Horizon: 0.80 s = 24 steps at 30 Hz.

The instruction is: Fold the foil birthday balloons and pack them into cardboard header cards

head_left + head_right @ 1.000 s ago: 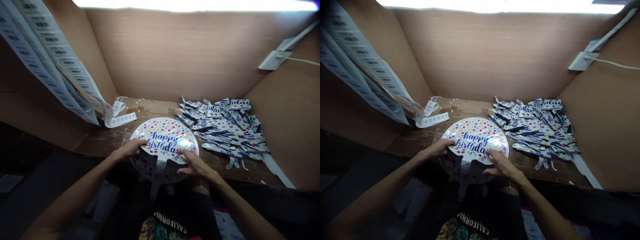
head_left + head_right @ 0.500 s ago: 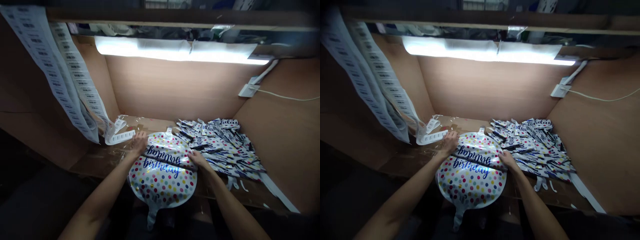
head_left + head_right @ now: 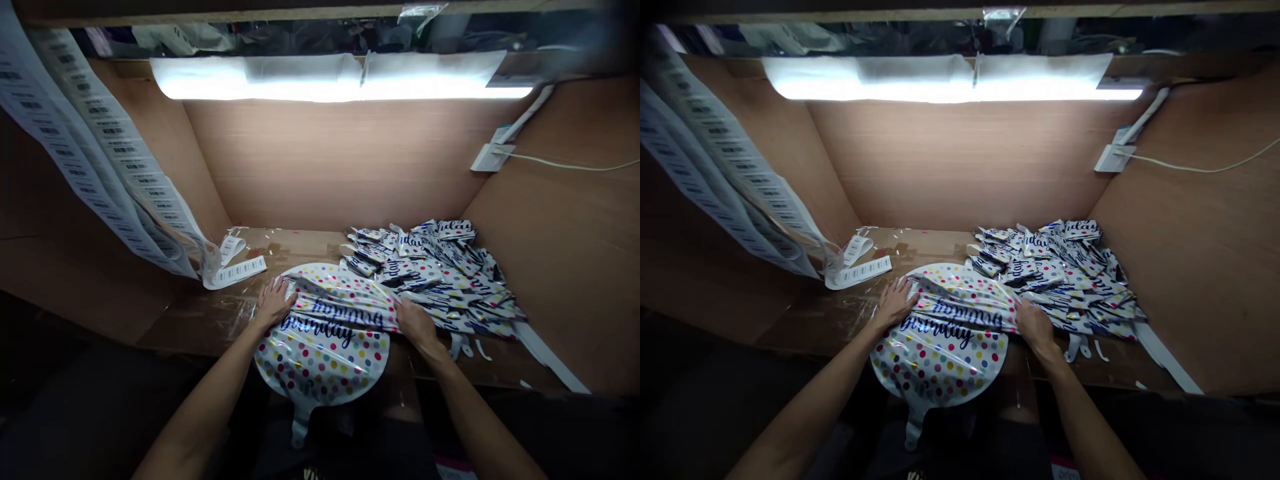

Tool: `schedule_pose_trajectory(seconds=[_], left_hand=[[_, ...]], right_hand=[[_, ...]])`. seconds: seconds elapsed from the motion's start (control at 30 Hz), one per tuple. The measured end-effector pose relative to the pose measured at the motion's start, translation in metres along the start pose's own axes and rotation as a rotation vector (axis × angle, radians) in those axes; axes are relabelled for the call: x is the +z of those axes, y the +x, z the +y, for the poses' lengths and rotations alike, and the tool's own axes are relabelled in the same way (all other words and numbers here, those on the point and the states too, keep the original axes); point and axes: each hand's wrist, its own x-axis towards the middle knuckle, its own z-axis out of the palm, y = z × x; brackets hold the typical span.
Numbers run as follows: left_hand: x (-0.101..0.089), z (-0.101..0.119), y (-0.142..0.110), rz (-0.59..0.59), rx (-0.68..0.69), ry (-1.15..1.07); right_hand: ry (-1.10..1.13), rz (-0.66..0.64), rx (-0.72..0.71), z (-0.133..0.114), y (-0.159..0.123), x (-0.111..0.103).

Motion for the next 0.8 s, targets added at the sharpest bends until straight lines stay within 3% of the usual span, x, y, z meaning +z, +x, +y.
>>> schedule_pose_trajectory(seconds=[0.1, 0.17, 0.23, 0.37, 0.43, 0.53, 0.6, 0.67, 0.73, 0.8], left_hand=[[-0.010, 0.013, 0.006, -0.040, -0.068, -0.016], [-0.017, 0.033, 0.010, -0.046, -0.062, -0.030], [-0.021, 0.061, 0.011, -0.104, 0.008, -0.054], [-0.023, 0.112, 0.005, -0.384, 0.087, -0.134], [-0.027, 0.125, 0.000, -0.432, 0.113, -0.174], [-0.046, 0.129, -0.010, -0.424, 0.205, -0.245], [-0.069, 0.125, -0.021, -0.286, 0.371, -0.269], [-0.094, 0.118, -0.036, -0.035, 0.637, -0.252], [-0.116, 0.106, -0.054, 0.220, 0.916, -0.212], [-0.124, 0.091, -0.074, 0.357, 1.101, -0.178]], right_hand=[[-0.159, -0.021, -0.001, 0.051, -0.041, -0.001], [-0.204, -0.034, -0.014, 0.068, -0.066, 0.001], [-0.218, -0.027, -0.021, 0.070, -0.084, 0.003], [-0.226, -0.008, -0.022, 0.055, -0.096, 0.009], [-0.185, 0.034, -0.044, 0.050, -0.093, 0.010], [-0.062, 0.262, -0.201, 0.044, -0.077, -0.005], [0.032, 0.436, -0.367, 0.037, -0.062, -0.032], [0.111, 0.537, -0.535, 0.025, -0.049, -0.068], [0.152, 0.521, -0.729, 0.011, -0.044, -0.097], [0.149, 0.442, -0.940, -0.002, -0.051, -0.106]])
